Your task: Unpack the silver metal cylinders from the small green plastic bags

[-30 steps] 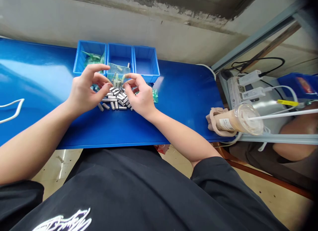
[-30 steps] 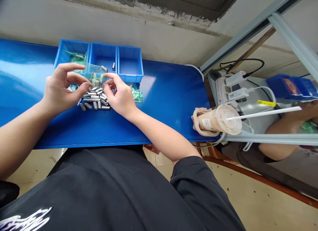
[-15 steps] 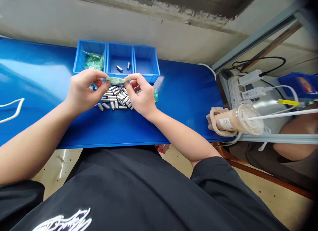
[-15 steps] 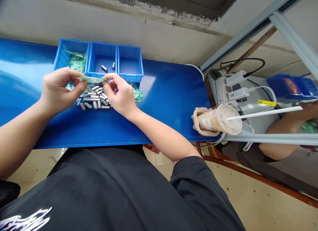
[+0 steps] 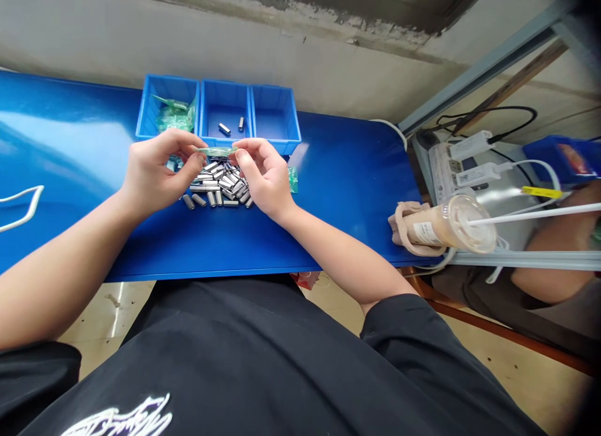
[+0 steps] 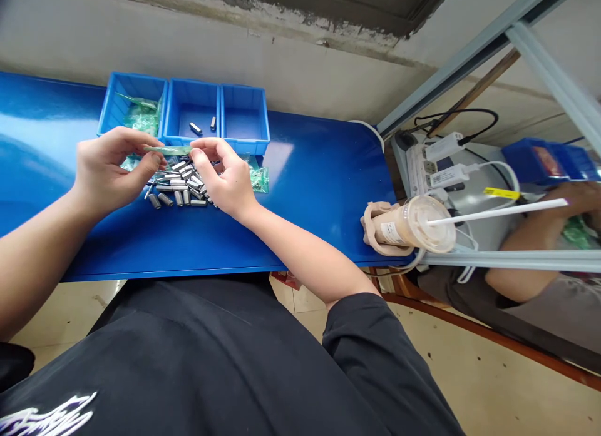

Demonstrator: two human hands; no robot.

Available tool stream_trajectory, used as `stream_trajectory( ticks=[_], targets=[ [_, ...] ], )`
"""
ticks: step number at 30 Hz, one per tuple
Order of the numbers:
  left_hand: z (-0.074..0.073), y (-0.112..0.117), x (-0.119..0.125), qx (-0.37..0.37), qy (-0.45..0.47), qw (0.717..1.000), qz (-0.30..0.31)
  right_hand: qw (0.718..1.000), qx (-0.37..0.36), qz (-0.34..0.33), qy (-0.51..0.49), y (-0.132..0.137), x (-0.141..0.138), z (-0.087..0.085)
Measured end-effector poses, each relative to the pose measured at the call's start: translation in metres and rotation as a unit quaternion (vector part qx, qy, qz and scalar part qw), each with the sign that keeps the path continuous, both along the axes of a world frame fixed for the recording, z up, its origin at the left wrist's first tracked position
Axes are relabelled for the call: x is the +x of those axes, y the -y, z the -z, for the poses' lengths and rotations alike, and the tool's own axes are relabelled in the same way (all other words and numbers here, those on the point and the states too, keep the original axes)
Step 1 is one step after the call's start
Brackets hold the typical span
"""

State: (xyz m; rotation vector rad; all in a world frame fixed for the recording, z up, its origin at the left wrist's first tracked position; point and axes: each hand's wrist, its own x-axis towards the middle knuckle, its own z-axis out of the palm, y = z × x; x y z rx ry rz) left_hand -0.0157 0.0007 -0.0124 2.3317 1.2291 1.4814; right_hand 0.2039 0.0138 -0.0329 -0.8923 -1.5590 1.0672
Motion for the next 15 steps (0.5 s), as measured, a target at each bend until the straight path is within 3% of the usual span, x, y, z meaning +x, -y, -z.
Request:
stream_trajectory(
  ticks=[5,9,15],
  targets=[
    [0.0013,-0.0004,-0.0015,-0.01,0.017,1.0,0.007,0.999,-0.01,-0.003,-0.043,0.0003,-0.0004,-0.0005],
    [-0.0034,0.0007,-0.0007,0.024,0.001,1.0,0.013,1.0,0.019,0.006,-0.01,-0.001,-0.0016,0.0016],
    [-0.007,0.0019,0.0028,0.013,0.008,0.998,0.054,0.997,0.065,0.028,0.002,-0.0024,-0.0008,0.0038]
  ],
)
